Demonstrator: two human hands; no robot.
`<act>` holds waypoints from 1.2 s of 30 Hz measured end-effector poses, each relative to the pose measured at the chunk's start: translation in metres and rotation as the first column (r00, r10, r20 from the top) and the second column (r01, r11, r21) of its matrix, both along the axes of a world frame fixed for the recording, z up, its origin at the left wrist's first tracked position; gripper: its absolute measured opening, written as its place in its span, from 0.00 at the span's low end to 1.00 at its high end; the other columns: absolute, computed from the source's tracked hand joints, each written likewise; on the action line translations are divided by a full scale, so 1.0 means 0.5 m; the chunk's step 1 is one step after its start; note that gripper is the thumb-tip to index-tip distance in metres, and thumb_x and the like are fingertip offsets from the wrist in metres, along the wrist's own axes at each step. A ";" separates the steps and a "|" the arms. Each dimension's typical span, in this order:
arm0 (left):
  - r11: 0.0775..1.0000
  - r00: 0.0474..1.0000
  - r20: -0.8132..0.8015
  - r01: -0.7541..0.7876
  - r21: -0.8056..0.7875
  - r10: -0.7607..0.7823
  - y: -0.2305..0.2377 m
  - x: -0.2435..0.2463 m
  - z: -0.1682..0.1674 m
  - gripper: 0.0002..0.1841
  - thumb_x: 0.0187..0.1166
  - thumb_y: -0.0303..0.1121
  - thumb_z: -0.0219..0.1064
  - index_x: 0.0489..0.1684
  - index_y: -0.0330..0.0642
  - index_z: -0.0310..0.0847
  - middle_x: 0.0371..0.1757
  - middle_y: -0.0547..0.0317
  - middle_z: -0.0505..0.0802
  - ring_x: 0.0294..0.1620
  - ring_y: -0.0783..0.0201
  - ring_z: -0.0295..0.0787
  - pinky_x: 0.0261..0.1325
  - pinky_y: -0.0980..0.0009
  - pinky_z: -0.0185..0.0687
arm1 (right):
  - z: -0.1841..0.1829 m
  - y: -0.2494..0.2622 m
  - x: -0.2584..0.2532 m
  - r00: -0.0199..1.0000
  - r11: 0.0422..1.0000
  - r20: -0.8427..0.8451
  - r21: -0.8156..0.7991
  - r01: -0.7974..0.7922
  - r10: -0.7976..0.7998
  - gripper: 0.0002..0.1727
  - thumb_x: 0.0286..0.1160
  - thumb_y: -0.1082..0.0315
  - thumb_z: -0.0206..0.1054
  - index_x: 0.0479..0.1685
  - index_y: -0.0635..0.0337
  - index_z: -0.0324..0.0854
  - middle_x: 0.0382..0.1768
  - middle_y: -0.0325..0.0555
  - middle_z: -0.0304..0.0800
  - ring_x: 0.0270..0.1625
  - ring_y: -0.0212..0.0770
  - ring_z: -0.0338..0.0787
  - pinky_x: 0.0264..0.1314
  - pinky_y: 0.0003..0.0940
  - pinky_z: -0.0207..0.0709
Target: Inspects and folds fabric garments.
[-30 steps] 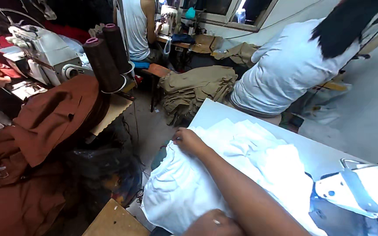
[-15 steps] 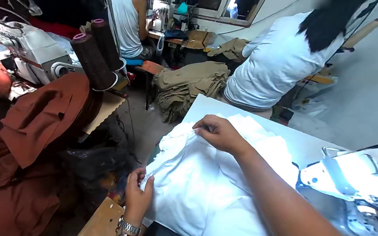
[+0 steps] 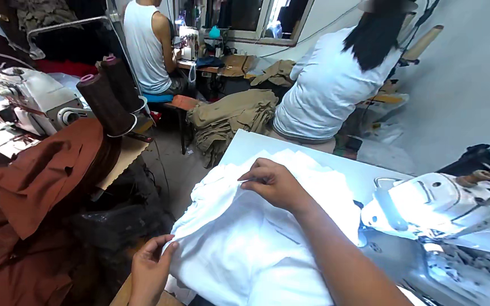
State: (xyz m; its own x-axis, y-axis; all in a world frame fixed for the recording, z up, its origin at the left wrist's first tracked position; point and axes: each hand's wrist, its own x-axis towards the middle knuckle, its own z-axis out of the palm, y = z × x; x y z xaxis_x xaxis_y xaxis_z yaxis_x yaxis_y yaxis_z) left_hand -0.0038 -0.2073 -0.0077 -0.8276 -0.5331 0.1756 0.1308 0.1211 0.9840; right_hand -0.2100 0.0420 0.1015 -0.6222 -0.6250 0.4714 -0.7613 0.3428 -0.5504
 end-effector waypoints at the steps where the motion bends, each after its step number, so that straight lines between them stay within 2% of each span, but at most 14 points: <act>1: 0.999 0.999 -0.034 0.005 -0.034 -0.006 0.003 0.002 0.005 0.08 0.67 0.25 0.75 0.41 0.35 0.92 0.37 0.61 0.96 0.36 0.74 0.93 0.43 0.77 0.90 | 0.000 0.008 0.003 1.000 1.000 0.018 -0.024 0.002 -0.001 0.06 0.69 0.73 0.75 0.42 0.61 0.94 0.35 0.41 0.83 0.32 0.26 0.79 0.35 0.17 0.75; 3: 0.992 0.998 -0.052 0.041 -0.120 -0.048 0.005 0.008 0.021 0.08 0.69 0.23 0.73 0.44 0.34 0.91 0.42 0.61 0.96 0.41 0.74 0.93 0.48 0.77 0.90 | -0.001 0.028 0.008 0.998 0.997 0.059 -0.074 0.010 -0.005 0.06 0.70 0.72 0.74 0.42 0.59 0.94 0.37 0.39 0.85 0.34 0.26 0.81 0.37 0.20 0.79; 5: 0.976 0.997 0.003 0.071 -0.206 -0.072 0.005 0.011 0.040 0.10 0.71 0.22 0.72 0.48 0.31 0.90 0.46 0.56 0.96 0.45 0.74 0.93 0.52 0.76 0.91 | -0.003 0.047 0.011 0.998 0.994 0.064 -0.104 0.022 -0.016 0.06 0.70 0.70 0.74 0.42 0.55 0.95 0.36 0.36 0.85 0.34 0.27 0.82 0.37 0.22 0.80; 10: 0.938 0.988 0.148 0.095 -0.334 -0.048 0.003 0.014 0.055 0.09 0.74 0.27 0.72 0.46 0.31 0.89 0.40 0.53 0.94 0.39 0.73 0.91 0.48 0.74 0.88 | 0.005 0.078 0.029 0.987 0.995 0.155 -0.086 0.057 -0.043 0.06 0.70 0.67 0.74 0.41 0.53 0.96 0.35 0.34 0.83 0.35 0.25 0.80 0.38 0.20 0.77; 13: 0.973 0.982 0.151 0.143 -0.181 -0.116 -0.002 0.019 0.059 0.07 0.71 0.24 0.74 0.42 0.33 0.87 0.35 0.61 0.93 0.34 0.75 0.89 0.42 0.76 0.87 | 0.004 0.085 0.045 0.987 0.988 0.156 -0.142 0.062 -0.039 0.06 0.70 0.69 0.73 0.40 0.53 0.96 0.35 0.33 0.83 0.35 0.24 0.80 0.37 0.18 0.76; 16: 0.946 0.949 0.022 0.312 0.085 -0.315 -0.006 0.033 0.077 0.10 0.68 0.17 0.73 0.39 0.43 0.89 0.35 0.69 0.95 0.35 0.77 0.90 0.42 0.77 0.88 | 0.005 0.102 0.057 0.993 0.966 0.116 -0.258 0.025 0.006 0.07 0.69 0.73 0.72 0.40 0.55 0.95 0.37 0.33 0.85 0.36 0.23 0.82 0.37 0.17 0.78; 17: 0.908 0.915 -0.054 0.403 0.116 -0.400 -0.007 0.038 0.085 0.11 0.68 0.19 0.74 0.40 0.48 0.92 0.39 0.71 0.96 0.39 0.77 0.92 0.45 0.77 0.89 | 0.009 0.111 0.061 0.991 0.949 0.121 -0.314 -0.012 0.052 0.07 0.69 0.74 0.71 0.40 0.55 0.94 0.41 0.33 0.88 0.39 0.24 0.85 0.39 0.17 0.81; 19: 0.802 0.788 -0.191 0.597 0.011 -0.585 0.002 0.036 0.109 0.09 0.74 0.30 0.75 0.45 0.58 0.95 0.48 0.76 0.96 0.50 0.79 0.91 0.55 0.79 0.87 | 0.015 0.131 0.066 0.960 0.877 0.162 -0.463 -0.130 0.228 0.09 0.70 0.76 0.68 0.40 0.53 0.93 0.48 0.34 0.92 0.46 0.26 0.89 0.43 0.19 0.85; 21: 0.681 0.626 -0.283 0.709 -0.184 -0.727 0.034 0.016 0.138 0.06 0.82 0.35 0.70 0.48 0.55 0.92 0.50 0.74 0.93 0.55 0.79 0.87 0.58 0.80 0.84 | 0.019 0.146 0.064 0.877 0.790 0.182 -0.541 -0.288 0.445 0.09 0.78 0.67 0.67 0.44 0.45 0.94 0.47 0.30 0.95 0.50 0.26 0.91 0.51 0.22 0.86; 23: 0.616 0.518 -0.341 0.713 -0.335 -0.785 0.079 -0.014 0.156 0.07 0.86 0.36 0.65 0.46 0.47 0.88 0.48 0.68 0.91 0.53 0.77 0.85 0.58 0.79 0.82 | 0.018 0.145 0.066 0.789 0.752 0.221 -0.524 -0.400 0.574 0.10 0.83 0.58 0.65 0.42 0.42 0.93 0.43 0.26 0.95 0.48 0.24 0.91 0.52 0.22 0.86; 25: 0.639 0.530 -0.359 0.659 -0.397 -0.769 0.119 -0.044 0.158 0.08 0.88 0.36 0.62 0.46 0.44 0.86 0.46 0.67 0.92 0.51 0.78 0.85 0.56 0.80 0.81 | 0.005 0.131 0.066 0.687 0.723 0.301 -0.501 -0.476 0.661 0.11 0.83 0.61 0.64 0.39 0.47 0.93 0.40 0.30 0.95 0.46 0.26 0.93 0.51 0.26 0.87; 28: 0.743 0.631 -0.392 0.560 -0.367 -0.670 0.162 -0.081 0.142 0.07 0.84 0.35 0.65 0.45 0.45 0.89 0.43 0.69 0.94 0.46 0.78 0.87 0.52 0.81 0.83 | -0.017 0.112 0.059 0.589 0.692 0.369 -0.462 -0.555 0.719 0.11 0.82 0.68 0.63 0.43 0.52 0.93 0.44 0.32 0.96 0.47 0.26 0.93 0.51 0.25 0.87; 32: 0.814 0.703 -0.411 0.497 -0.300 -0.581 0.182 -0.107 0.122 0.05 0.79 0.30 0.68 0.43 0.47 0.90 0.43 0.70 0.93 0.45 0.77 0.88 0.49 0.80 0.86 | -0.026 0.092 0.076 0.578 0.742 0.469 -0.481 -0.466 0.668 0.07 0.75 0.71 0.66 0.38 0.55 0.92 0.39 0.32 0.96 0.40 0.22 0.91 0.41 0.20 0.84; 36: 0.830 0.730 -0.396 0.499 -0.247 -0.557 0.178 -0.115 0.114 0.06 0.75 0.26 0.71 0.42 0.46 0.92 0.46 0.68 0.93 0.45 0.76 0.90 0.48 0.80 0.89 | -0.031 0.075 0.079 0.567 0.766 0.518 -0.484 -0.423 0.640 0.06 0.68 0.74 0.68 0.35 0.54 0.91 0.35 0.31 0.94 0.39 0.21 0.89 0.41 0.18 0.82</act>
State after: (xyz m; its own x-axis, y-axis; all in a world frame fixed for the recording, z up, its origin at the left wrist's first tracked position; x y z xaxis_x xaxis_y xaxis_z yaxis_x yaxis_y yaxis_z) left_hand -0.0613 -0.1182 0.0491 -0.7885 0.0151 0.6149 0.6150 0.0110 0.7884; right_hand -0.1704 0.0797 0.0859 -0.4214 -0.8513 0.3126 -0.1881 -0.2552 -0.9484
